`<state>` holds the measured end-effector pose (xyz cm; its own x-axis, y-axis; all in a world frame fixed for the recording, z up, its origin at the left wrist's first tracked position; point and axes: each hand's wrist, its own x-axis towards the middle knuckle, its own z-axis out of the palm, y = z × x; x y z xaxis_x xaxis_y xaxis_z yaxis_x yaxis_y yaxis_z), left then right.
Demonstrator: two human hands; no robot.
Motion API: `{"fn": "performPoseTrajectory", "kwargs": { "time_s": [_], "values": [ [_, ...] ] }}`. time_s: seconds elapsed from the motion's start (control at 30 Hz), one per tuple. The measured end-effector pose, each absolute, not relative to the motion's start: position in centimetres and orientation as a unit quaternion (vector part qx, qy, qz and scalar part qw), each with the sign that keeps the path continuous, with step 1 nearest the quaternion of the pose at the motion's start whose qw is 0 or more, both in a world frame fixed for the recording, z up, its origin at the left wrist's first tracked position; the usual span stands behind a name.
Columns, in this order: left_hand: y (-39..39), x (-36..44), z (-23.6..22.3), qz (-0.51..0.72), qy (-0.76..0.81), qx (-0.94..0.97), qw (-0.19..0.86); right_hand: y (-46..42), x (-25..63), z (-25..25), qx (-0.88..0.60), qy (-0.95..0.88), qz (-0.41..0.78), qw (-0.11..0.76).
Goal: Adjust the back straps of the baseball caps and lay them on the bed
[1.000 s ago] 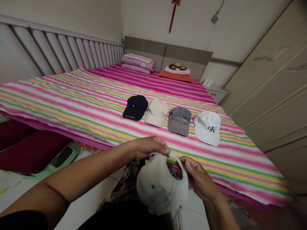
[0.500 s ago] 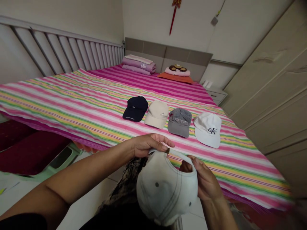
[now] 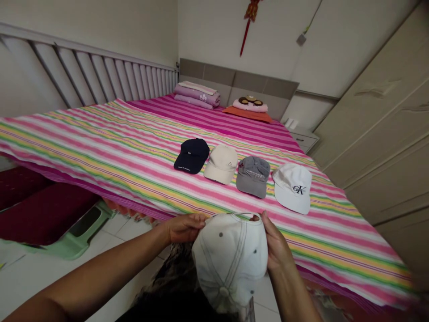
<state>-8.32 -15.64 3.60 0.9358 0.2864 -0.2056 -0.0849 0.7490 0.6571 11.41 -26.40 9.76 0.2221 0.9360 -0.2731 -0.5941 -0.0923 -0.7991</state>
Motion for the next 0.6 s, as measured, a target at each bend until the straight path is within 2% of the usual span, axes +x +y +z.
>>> {"fn": "performPoseTrajectory", "kwargs": {
  "time_s": [0.2,0.33,0.5,0.6],
  "values": [
    [-15.8,-8.2,4.3,0.220,0.195,0.270,0.917,-26.4,12.6,8.0,-0.397,-0.210,0.678,0.582],
    [-14.8,-7.8,4.4,0.207,0.260,0.212,0.919,-27.2,13.0,6.4,-0.362,-0.261,0.714,0.539],
    [-13.9,-7.1,4.4,0.178,0.273,0.223,0.919,-27.0,11.9,6.4,-0.346,-0.207,0.645,0.649],
    [-12.9,-7.3,5.9,0.177,0.238,0.292,0.909,-26.1,12.2,7.6,-0.340,-0.159,0.616,0.692]
  ]
}}
